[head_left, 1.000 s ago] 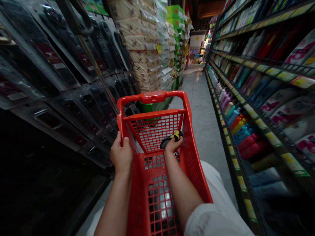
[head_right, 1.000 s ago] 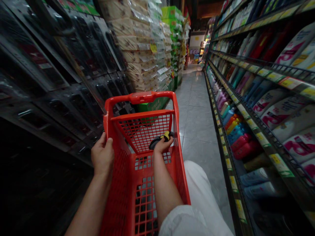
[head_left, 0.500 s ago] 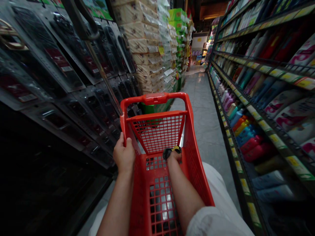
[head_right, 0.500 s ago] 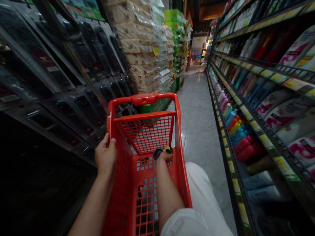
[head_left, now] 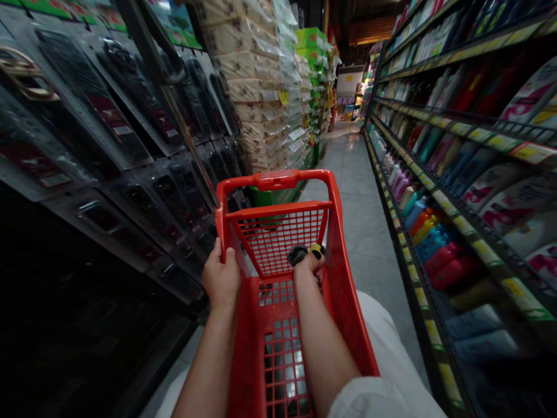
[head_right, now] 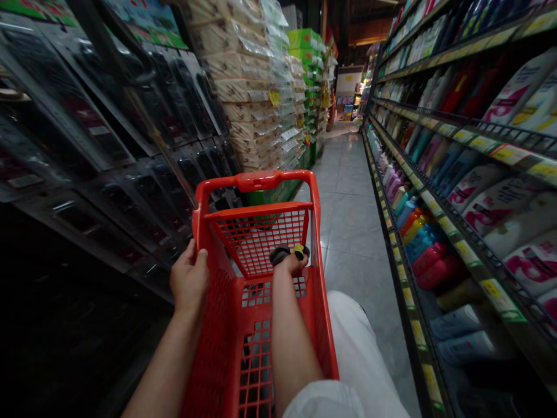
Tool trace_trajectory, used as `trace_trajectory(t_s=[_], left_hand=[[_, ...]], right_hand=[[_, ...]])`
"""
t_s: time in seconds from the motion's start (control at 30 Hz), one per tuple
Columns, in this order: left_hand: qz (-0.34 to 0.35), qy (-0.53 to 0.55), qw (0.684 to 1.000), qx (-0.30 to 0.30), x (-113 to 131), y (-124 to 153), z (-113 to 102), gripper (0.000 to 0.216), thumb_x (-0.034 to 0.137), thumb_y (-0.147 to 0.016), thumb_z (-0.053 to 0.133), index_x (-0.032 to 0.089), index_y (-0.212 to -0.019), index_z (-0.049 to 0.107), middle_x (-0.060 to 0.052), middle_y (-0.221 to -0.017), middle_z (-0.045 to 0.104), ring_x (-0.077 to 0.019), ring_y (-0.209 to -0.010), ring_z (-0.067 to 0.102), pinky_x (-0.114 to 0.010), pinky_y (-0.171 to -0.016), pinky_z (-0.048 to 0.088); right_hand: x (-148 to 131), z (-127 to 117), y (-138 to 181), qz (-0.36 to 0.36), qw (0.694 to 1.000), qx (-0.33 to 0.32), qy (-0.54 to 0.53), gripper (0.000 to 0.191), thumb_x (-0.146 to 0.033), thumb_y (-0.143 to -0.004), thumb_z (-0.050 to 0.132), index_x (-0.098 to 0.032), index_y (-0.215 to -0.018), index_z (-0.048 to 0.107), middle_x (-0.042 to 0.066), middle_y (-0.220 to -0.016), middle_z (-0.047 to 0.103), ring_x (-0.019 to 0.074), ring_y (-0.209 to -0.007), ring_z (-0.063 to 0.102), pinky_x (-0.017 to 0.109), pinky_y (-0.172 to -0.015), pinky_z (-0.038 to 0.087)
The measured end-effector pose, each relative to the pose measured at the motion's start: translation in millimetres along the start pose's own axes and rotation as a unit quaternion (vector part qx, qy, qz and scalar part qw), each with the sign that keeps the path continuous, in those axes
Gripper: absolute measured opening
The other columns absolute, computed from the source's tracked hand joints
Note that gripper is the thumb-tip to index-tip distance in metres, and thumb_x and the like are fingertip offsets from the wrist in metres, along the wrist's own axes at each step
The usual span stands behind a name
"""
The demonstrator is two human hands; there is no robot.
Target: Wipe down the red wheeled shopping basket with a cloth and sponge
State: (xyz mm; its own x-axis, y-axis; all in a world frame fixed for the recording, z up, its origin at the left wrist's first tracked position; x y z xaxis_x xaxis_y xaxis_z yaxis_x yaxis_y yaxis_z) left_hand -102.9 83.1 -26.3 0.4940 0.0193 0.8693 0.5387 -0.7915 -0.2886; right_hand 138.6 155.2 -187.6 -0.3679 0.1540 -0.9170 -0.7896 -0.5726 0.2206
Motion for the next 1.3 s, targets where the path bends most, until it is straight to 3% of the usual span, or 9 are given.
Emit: trace_trajectory(t_s=[0.13,0.27,0.4,0.57,0.7,0.93,1.03,1.17,1.3], left_hand=[[0.007,0.015,1.0,-0.001,-3.9,-1.7,1.9,0.05,0.03,-0.089,0.053,0.017,-0.137,0.055,-0.008,-0.138,0.058,-0.0208,-0.125,0.057,-0.033,-0.11,0.039],[0.001,0.019,1.0,-0.001,-4.9,-1.8,1.4,0.049,0.03,-0.089,0.053,0.018,-0.137,0.055,-0.007,-0.139,0.058,-0.0206,-0.126,0.056,-0.032,-0.109,0.04],[-0.003,0.017,1.0,-0.002,0.0,0.7,-0.5,0.049,0.028,-0.089,0.052,0.018,-0.137,0.055,-0.008,-0.138,0.058,-0.0208,-0.125,0.057,-0.032,-0.108,0.041],[-0.011,0.018,1.0,0.009,3.0,3.6,-3.2,0.049,0.027,-0.09,0.051,0.016,-0.137,0.056,-0.008,-0.139,0.058,-0.0209,-0.128,0.055,-0.032,-0.109,0.039],[-0.012,0.012,1.0,0.011,2.9,4.8,-5.0,0.048,0.028,-0.089,0.051,0.019,-0.136,0.057,-0.007,-0.137,0.059,-0.0201,-0.125,0.057,-0.031,-0.108,0.04],[-0.018,0.008,1.0,0.004,4.8,6.4,-6.0,0.047,0.025,-0.089,0.052,0.017,-0.135,0.057,-0.009,-0.136,0.059,-0.0207,-0.125,0.057,-0.031,-0.107,0.041],[-0.01,0.026,1.0,-0.002,2.7,5.6,-3.3,0.047,0.024,-0.09,0.051,0.015,-0.136,0.056,-0.01,-0.137,0.058,-0.0199,-0.126,0.056,-0.03,-0.108,0.04],[-0.006,0.034,0.999,-0.009,0.6,4.8,-0.5,0.047,0.025,-0.09,0.05,0.015,-0.136,0.056,-0.01,-0.137,0.058,-0.0193,-0.126,0.056,-0.029,-0.107,0.041],[-0.006,0.031,0.999,-0.011,0.9,4.7,0.2,0.046,0.024,-0.09,0.05,0.016,-0.135,0.057,-0.009,-0.137,0.058,-0.0189,-0.127,0.055,-0.029,-0.108,0.04]], right_hand=[[-32.2,7.0,-11.0,-0.015,0.997,0.072,-0.032,0.039,-0.016,-0.085,0.051,-0.018,-0.123,0.048,0.007,-0.119,0.06,0.0138,-0.098,0.061,0.028,-0.083,0.053],[-75.1,19.3,-13.2,-0.121,0.992,0.019,-0.041,0.04,-0.027,-0.083,0.052,-0.015,-0.121,0.048,0.012,-0.123,0.058,0.0176,-0.105,0.059,0.033,-0.093,0.049],[-90.3,17.6,-2.6,-0.214,0.973,-0.019,0.087,0.044,-0.023,-0.082,0.046,-0.014,-0.125,0.049,0.014,-0.127,0.056,0.021,-0.118,0.053,0.035,-0.103,0.041],[-61.1,11.6,14.5,-0.235,0.888,-0.098,0.383,0.058,-0.01,-0.078,0.037,-0.019,-0.134,0.051,0.013,-0.132,0.051,0.0241,-0.125,0.047,0.033,-0.101,0.039],[-21.5,0.0,29.9,-0.227,0.814,-0.16,0.509,0.062,-0.008,-0.08,0.035,-0.02,-0.139,0.048,0.013,-0.135,0.048,0.027,-0.126,0.045,0.036,-0.099,0.04],[50.2,-22.6,80.5,-0.268,0.604,-0.359,0.659,0.045,-0.019,-0.087,0.049,-0.034,-0.129,0.058,0.006,-0.13,0.056,0.0258,-0.117,0.047,0.039,-0.096,0.036],[57.8,-36.5,88.1,-0.268,0.604,-0.321,0.679,0.041,-0.031,-0.089,0.053,-0.033,-0.13,0.057,0.008,-0.135,0.054,0.0298,-0.126,0.04,0.048,-0.1,0.03],[59.2,-38.5,95.6,-0.25,0.624,-0.296,0.678,0.038,-0.035,-0.088,0.056,-0.028,-0.125,0.06,0.009,-0.139,0.052,0.0299,-0.126,0.041,0.045,-0.095,0.034],[66.3,-21.8,124.9,-0.301,0.564,-0.432,0.637,0.027,-0.034,-0.088,0.057,-0.026,-0.113,0.066,0.006,-0.124,0.064,0.0253,-0.117,0.049,0.042,-0.095,0.034]])
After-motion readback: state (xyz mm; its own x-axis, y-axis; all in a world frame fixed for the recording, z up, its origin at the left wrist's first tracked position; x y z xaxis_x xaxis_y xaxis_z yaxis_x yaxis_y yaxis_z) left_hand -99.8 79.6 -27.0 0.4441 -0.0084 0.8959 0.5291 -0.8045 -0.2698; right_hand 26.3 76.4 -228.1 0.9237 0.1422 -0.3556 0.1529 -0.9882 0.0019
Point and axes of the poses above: each hand's wrist, its own y-axis away from the middle knuckle, its own z-axis out of the palm, x = y × z, the point moved 6 cm from there along -y, towards the middle knuckle
